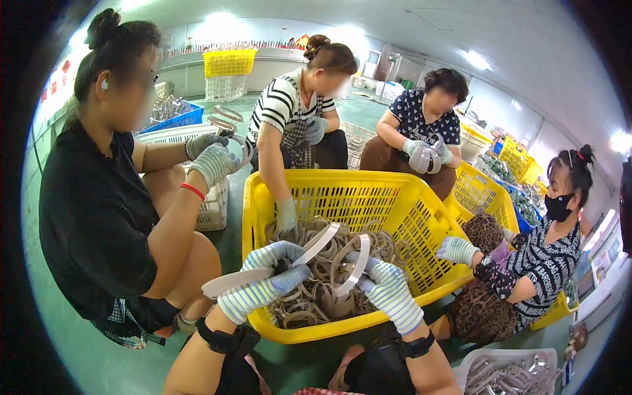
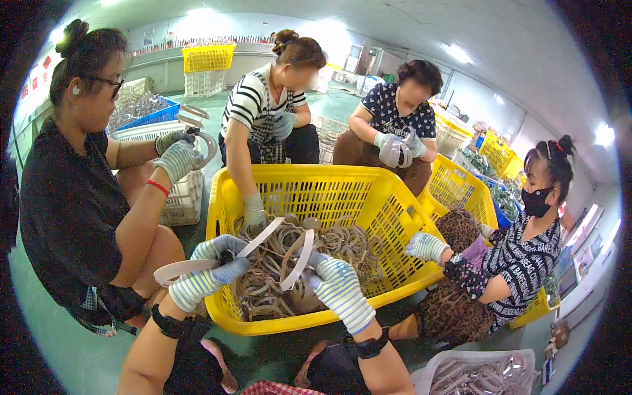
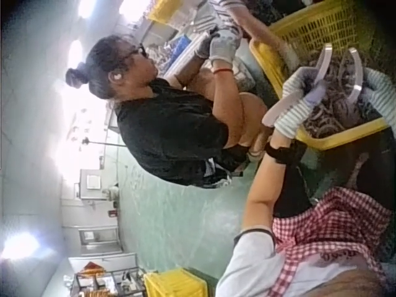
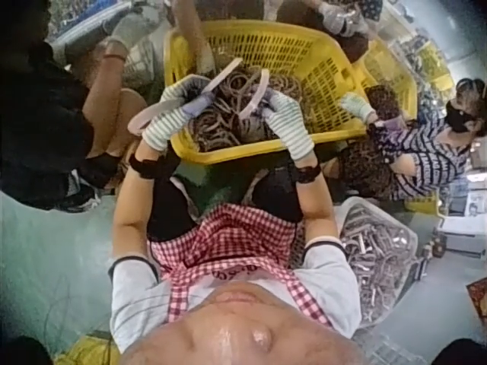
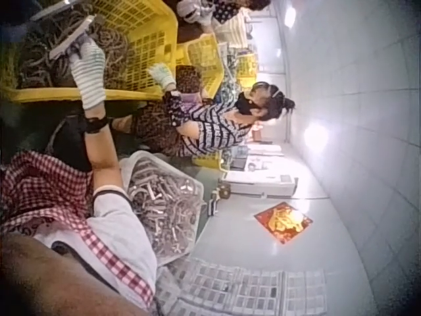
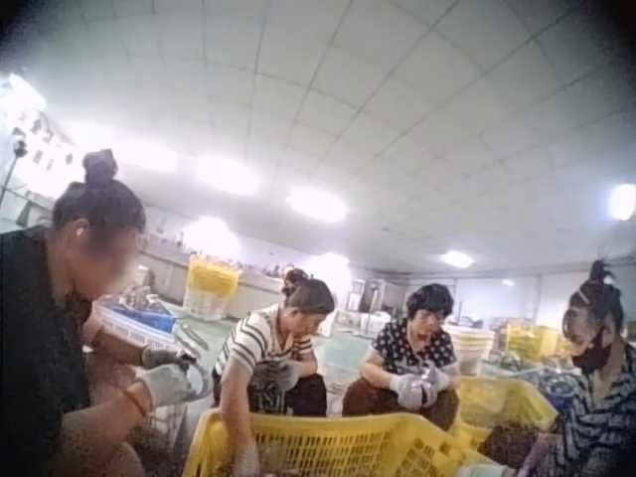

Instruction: Sort metal and plastic components from a yellow basket into other containers while squatting on the floor.

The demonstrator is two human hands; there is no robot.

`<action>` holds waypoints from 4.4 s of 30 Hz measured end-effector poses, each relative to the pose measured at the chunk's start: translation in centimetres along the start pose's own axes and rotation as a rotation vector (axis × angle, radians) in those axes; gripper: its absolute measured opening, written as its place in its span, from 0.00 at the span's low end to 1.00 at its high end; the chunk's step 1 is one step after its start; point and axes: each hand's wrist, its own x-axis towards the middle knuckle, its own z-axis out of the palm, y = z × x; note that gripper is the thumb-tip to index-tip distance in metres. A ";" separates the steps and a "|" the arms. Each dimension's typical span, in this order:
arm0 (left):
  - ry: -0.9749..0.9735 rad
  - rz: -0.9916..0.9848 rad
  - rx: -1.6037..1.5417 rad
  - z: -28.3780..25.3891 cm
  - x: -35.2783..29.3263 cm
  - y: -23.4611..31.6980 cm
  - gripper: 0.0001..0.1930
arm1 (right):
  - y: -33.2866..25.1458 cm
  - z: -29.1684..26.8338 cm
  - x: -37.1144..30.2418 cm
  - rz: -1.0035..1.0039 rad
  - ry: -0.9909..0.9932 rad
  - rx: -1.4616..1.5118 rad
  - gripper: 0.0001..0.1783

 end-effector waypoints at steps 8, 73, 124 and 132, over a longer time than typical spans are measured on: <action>0.001 -0.076 -0.195 0.0 -0.1 0.4 0.12 | 0.6 -0.6 -0.3 -0.006 -0.007 0.116 0.18; 0.142 0.101 0.095 3.6 1.2 -0.9 0.15 | 0.7 1.2 0.4 0.420 -0.199 1.601 0.18; 0.243 0.048 -0.089 2.9 2.5 0.4 0.13 | 6.5 -0.1 1.1 0.355 0.009 0.463 0.22; 0.337 -0.038 -0.372 0.9 2.6 -0.4 0.16 | 2.6 -1.3 -0.1 0.137 -0.173 0.716 0.26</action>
